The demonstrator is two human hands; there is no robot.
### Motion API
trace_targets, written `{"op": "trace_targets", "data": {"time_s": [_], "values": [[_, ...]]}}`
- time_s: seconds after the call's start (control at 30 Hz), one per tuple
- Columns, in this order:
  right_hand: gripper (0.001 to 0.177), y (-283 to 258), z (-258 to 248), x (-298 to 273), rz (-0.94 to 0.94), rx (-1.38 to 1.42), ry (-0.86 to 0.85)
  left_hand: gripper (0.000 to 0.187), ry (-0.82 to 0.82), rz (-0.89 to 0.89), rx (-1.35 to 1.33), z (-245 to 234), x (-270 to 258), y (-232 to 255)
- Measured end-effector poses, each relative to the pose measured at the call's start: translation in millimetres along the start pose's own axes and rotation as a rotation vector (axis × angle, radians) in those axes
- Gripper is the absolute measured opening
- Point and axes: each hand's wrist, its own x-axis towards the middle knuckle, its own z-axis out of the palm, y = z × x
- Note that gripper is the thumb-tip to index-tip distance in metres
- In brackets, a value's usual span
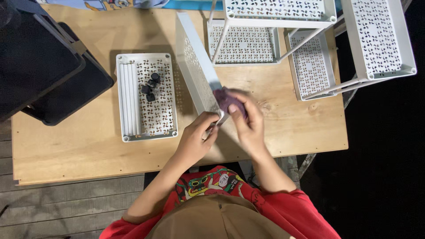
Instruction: The person wipes a white perforated tray with a purple cloth, then assembles a multi-tier shoe rack by inserting white plastic rods into the tray corners and stacking the trays. The person handles small black plastic feet and white rods, placing them into the tray slots and stacking the completed unit.
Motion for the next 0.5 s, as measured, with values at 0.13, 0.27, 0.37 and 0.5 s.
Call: {"op": "trace_targets", "data": {"time_s": [0.13,0.27,0.37,0.5], "values": [[0.029,21.9,16.9,-21.9,-0.063,-0.081,-0.008,0.038,-0.001,0.023,0.032,9.9,-19.2,-35.6],[0.030,36.5,26.3,-41.1,-0.050,-0.197,-0.014,0.037,-0.022,-0.019,0.042,21.6,-40.0,-63.8],[0.031,44.3,30.4,-50.3,-0.011,-0.249,-0.036,0.036,-0.017,-0.028,0.154,27.1,-51.2,-77.0],[0.040,50.4,36.3,-57.0,0.025,-0.285,-0.125,0.040,0.010,-0.105,0.123,30.8,-58.4,-78.4]]}}
